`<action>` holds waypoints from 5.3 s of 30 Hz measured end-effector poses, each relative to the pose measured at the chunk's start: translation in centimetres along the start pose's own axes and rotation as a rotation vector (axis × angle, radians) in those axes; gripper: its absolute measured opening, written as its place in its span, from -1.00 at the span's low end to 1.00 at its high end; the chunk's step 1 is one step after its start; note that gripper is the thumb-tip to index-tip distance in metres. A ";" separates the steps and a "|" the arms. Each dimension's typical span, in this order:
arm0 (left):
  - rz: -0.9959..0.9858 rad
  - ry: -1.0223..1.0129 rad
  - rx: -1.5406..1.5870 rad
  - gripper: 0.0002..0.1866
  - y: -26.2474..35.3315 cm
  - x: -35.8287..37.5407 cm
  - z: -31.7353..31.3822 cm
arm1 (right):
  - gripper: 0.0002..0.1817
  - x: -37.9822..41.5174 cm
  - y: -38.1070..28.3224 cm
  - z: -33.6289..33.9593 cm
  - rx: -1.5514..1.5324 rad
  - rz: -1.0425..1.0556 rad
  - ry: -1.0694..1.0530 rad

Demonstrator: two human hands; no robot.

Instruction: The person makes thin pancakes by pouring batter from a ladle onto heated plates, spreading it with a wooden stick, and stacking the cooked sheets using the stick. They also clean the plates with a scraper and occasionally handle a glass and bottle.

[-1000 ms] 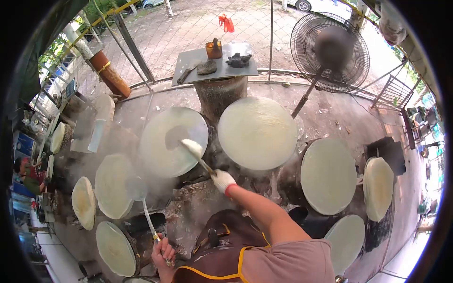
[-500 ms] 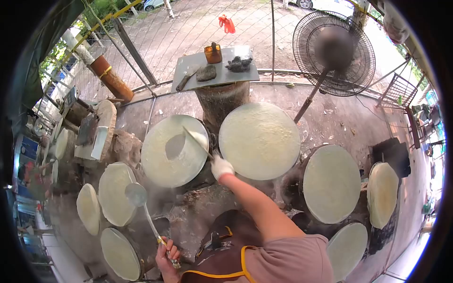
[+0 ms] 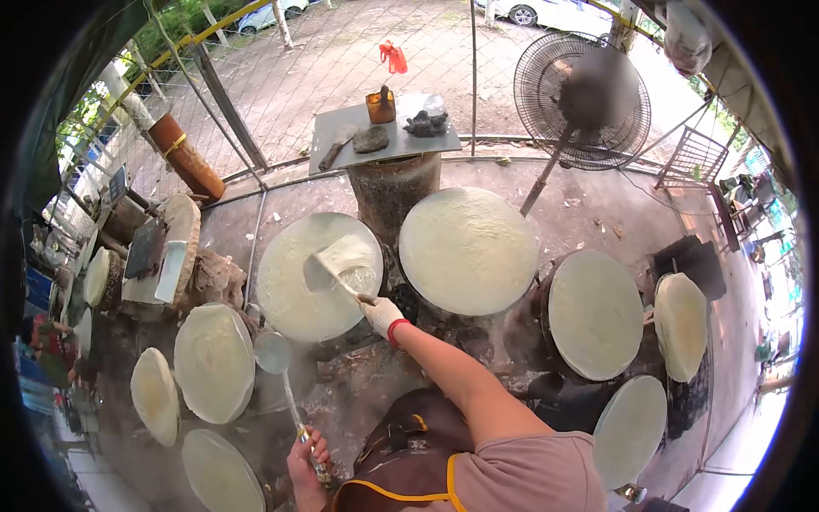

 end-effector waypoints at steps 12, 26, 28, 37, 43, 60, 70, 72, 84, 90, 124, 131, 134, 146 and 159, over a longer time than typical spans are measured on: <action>0.101 -0.002 0.005 -0.75 -0.8 -2.6 -0.4 | -0.57 -2.8 -4.2 4.5 0.169 -0.002 0.165; 0.094 0.159 -0.019 -0.87 -4.5 -4.7 -0.8 | -0.57 -5.3 -3.9 2.0 0.371 0.143 -0.461; 0.089 0.225 -0.081 -0.90 -3.9 -4.9 -0.9 | -0.58 -6.9 -6.8 2.5 0.455 0.206 -0.488; -0.068 0.477 -0.660 -0.86 1.3 -12.2 -4.4 | -0.63 -0.9 0.4 5.7 -0.007 -0.266 -0.527; -0.118 0.531 -0.697 -0.87 -1.7 -17.4 -5.0 | -0.63 8.0 3.4 0.1 -0.281 -0.306 -0.226; -0.182 -0.017 0.187 -0.85 2.2 3.1 -4.1 | -0.56 8.6 -1.6 -6.3 0.111 -0.232 -0.582; -0.576 0.137 0.628 -0.90 4.8 22.4 20.0 | -0.62 23.1 -1.7 -34.9 0.432 -0.066 -0.959; -0.636 0.240 0.702 -0.90 4.6 26.3 25.0 | -0.56 24.7 -2.2 -44.4 0.568 0.155 -0.994; -0.924 0.308 0.876 -0.86 0.9 40.8 40.5 | -0.64 31.2 -6.1 -61.5 0.485 0.357 -0.849; -0.693 0.044 0.797 -0.68 5.7 40.1 38.2 | -0.70 27.6 -14.1 -57.5 -0.025 0.007 -0.718; -0.812 0.357 0.883 -0.83 10.5 34.4 33.4 | -0.72 18.2 -38.9 -53.3 0.336 0.827 -0.808; -0.884 0.372 0.950 -0.86 8.2 35.3 36.0 | -0.64 12.3 -44.1 -71.3 0.540 1.106 -1.005; -0.930 0.377 0.981 -0.87 7.8 35.1 36.3 | -0.65 17.8 -47.6 -75.1 0.725 1.376 -0.901; -1.049 0.454 1.169 -0.77 7.4 34.7 35.8 | -0.88 27.7 -18.9 -85.4 0.934 1.844 -1.149; -1.119 0.646 1.075 -0.86 5.4 36.1 35.0 | -0.66 26.1 -16.4 -82.6 1.122 1.498 -1.395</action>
Point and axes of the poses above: each hand's wrist, its own x-axis away from the middle knuckle, its own z-axis out of the back of the hand, y = z × x, the point moved 7 cm from there along -x, towards the middle knuckle, and after that the axes turned 8 degrees about z, right-handed, at the moved point
